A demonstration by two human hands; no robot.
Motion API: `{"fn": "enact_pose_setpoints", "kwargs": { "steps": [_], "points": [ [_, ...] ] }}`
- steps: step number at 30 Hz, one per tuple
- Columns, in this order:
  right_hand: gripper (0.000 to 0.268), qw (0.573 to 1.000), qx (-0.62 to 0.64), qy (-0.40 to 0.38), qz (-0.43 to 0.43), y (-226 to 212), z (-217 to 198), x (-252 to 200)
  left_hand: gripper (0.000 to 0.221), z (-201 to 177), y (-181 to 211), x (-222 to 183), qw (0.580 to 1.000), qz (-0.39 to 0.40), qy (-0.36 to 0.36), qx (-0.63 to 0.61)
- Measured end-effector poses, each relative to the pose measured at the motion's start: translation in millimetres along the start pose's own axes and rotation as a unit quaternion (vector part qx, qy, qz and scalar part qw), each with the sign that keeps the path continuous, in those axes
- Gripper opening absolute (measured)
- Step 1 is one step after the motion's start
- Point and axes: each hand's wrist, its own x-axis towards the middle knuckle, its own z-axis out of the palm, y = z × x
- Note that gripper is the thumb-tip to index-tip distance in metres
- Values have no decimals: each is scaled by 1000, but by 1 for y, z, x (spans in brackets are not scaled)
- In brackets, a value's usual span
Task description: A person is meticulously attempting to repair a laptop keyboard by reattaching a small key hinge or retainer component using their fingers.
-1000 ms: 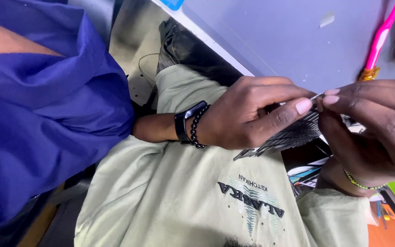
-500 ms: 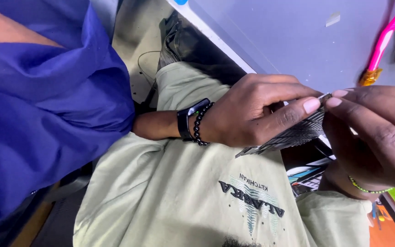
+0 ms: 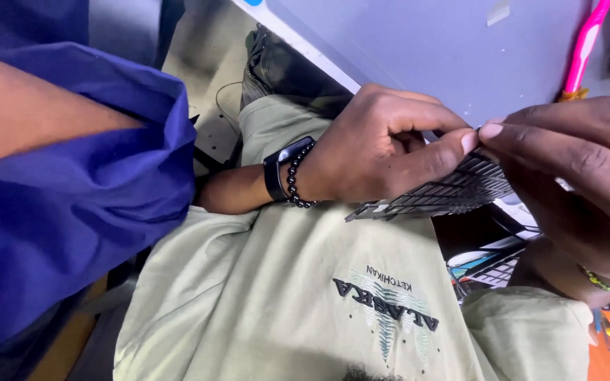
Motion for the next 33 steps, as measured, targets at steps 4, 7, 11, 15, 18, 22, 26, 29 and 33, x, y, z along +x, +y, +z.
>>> {"fn": "enact_pose_setpoints", "kwargs": {
  "steps": [4,7,11,15,18,22,26,29,33],
  "points": [
    [24,1000,22,-17,3,7,0,-1,35,1,0,3,1000,19,5,5],
    [26,1000,19,-17,9,9,0,-3,38,0,2,7,1000,27,-2,-4],
    [25,998,30,1,56,0,1,-4,39,0,5,9,1000,18,1,-19],
    [27,993,70,44,79,2,20,-20,37,3,5,9,1000,-4,23,-19],
    [26,975,101,101,168,0,34,-33,37,4,4,8,1000,-4,26,-6],
    [24,970,47,121,204,1,47,-46,38,7,5,6,999,3,38,6],
    [34,963,30,157,215,-6,54,-49,36,10,5,4,999,-7,45,4],
    [16,988,55,86,117,4,35,-40,30,12,0,-1,997,-57,28,-33],
    [15,985,29,167,44,-6,49,-20,16,7,3,-4,997,-78,-2,-23]
  ]
}}
